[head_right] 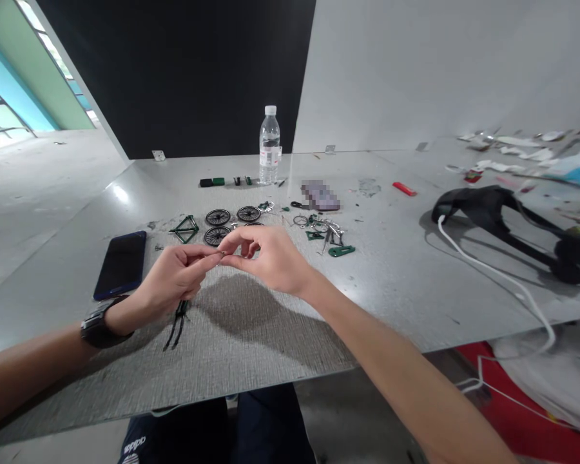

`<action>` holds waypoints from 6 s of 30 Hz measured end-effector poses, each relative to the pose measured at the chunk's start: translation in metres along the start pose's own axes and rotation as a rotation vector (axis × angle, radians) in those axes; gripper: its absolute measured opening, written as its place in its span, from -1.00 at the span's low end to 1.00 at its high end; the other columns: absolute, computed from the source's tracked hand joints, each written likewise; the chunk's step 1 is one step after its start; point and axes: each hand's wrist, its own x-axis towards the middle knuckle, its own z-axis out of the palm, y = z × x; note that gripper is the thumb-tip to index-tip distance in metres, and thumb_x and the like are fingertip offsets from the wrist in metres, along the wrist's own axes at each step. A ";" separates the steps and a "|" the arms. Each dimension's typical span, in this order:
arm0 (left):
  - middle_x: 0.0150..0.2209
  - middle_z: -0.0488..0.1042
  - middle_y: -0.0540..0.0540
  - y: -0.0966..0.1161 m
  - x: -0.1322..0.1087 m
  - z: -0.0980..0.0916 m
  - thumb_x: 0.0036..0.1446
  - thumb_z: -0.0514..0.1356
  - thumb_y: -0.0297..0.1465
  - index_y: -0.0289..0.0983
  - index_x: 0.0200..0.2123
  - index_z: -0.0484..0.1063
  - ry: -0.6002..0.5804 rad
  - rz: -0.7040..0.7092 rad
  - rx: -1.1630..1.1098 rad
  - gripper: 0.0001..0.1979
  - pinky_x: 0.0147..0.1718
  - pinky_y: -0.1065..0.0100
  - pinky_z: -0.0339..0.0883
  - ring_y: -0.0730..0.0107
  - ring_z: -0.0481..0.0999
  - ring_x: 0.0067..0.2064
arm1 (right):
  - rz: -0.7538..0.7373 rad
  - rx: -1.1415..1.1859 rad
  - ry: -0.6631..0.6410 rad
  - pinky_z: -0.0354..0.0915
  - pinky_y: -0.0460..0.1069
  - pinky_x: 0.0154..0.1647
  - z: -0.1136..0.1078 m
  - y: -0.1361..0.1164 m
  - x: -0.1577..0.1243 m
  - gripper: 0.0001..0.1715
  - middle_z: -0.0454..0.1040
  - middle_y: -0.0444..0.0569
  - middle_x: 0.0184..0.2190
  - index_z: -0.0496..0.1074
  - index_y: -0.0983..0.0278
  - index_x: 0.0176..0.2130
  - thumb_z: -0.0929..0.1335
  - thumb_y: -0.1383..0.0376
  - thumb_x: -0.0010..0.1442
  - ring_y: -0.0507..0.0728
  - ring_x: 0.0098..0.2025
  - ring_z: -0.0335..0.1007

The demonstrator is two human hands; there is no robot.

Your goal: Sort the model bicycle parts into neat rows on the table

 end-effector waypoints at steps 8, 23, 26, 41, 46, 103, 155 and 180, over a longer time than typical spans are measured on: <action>-0.70 0.10 0.17 0.000 0.000 0.000 0.23 0.28 -0.11 -0.29 -0.19 0.64 0.002 0.036 0.007 -0.65 -0.74 0.53 -0.08 0.65 0.03 -0.70 | -0.011 0.031 0.003 0.41 0.03 -0.27 0.000 -0.002 -0.001 -0.79 0.63 -0.05 -0.27 0.61 0.22 -0.22 0.50 0.15 0.21 0.06 -0.34 0.46; -0.67 -0.07 0.23 -0.001 0.000 -0.001 0.18 0.37 -0.14 -0.27 -0.28 0.58 -0.094 -0.072 -0.342 -0.71 -0.76 0.61 -0.15 0.69 -0.17 -0.67 | -0.071 0.035 0.039 0.38 0.01 -0.32 0.001 -0.004 -0.001 -0.85 0.64 -0.07 -0.26 0.63 0.20 -0.19 0.51 0.24 0.19 0.04 -0.37 0.43; -0.67 -0.08 0.23 -0.002 0.000 -0.001 0.20 0.35 -0.14 -0.27 -0.27 0.57 -0.095 -0.078 -0.337 -0.71 -0.76 0.61 -0.15 0.68 -0.18 -0.66 | -0.069 0.027 0.040 0.38 0.00 -0.33 0.001 -0.004 -0.001 -0.86 0.64 -0.08 -0.27 0.62 0.21 -0.20 0.51 0.25 0.19 0.03 -0.37 0.43; -0.66 -0.09 0.23 -0.003 -0.001 -0.001 0.18 0.35 -0.11 -0.27 -0.28 0.55 -0.098 -0.083 -0.329 -0.69 -0.76 0.60 -0.17 0.68 -0.18 -0.66 | -0.076 0.011 0.042 0.39 0.00 -0.31 0.001 -0.003 -0.001 -0.86 0.64 -0.07 -0.26 0.62 0.20 -0.19 0.50 0.25 0.21 0.03 -0.36 0.43; -0.69 -0.04 0.23 -0.001 -0.001 -0.002 0.19 0.35 -0.11 -0.27 -0.28 0.56 -0.095 -0.053 -0.301 -0.69 -0.76 0.59 -0.13 0.68 -0.14 -0.68 | -0.058 0.048 0.046 0.40 0.01 -0.30 0.001 -0.004 -0.002 -0.84 0.63 -0.06 -0.24 0.62 0.20 -0.19 0.49 0.20 0.23 0.04 -0.35 0.45; -0.69 -0.02 0.21 0.007 -0.005 0.001 0.14 0.35 -0.08 -0.31 -0.21 0.60 0.032 -0.059 -0.177 -0.61 -0.75 0.52 -0.18 0.67 -0.13 -0.67 | -0.286 -0.189 0.197 0.34 -0.01 -0.31 0.012 0.007 -0.002 -0.87 0.50 -0.07 -0.29 0.41 0.23 -0.19 0.29 0.27 0.42 0.05 -0.31 0.39; -0.50 0.51 -0.06 -0.008 -0.046 0.019 0.08 0.11 -0.74 -0.52 0.00 0.46 -0.218 0.791 1.696 -0.60 -0.71 0.39 0.27 0.35 0.49 -0.60 | -0.305 -0.947 -0.320 0.17 0.03 -0.23 0.005 0.034 -0.003 -0.69 0.56 -0.01 -0.30 0.57 0.31 -0.24 0.25 0.36 0.42 0.13 -0.24 0.37; -0.66 0.33 0.11 -0.001 -0.042 0.040 0.42 0.08 -0.29 -0.38 -0.06 0.49 -0.139 1.310 1.342 -0.71 -0.74 0.36 0.08 0.47 0.28 -0.69 | -0.111 -0.876 -0.432 0.21 0.00 -0.31 -0.002 0.019 -0.002 -0.64 0.63 -0.03 -0.28 0.64 0.15 -0.09 0.25 0.25 0.43 0.15 -0.24 0.48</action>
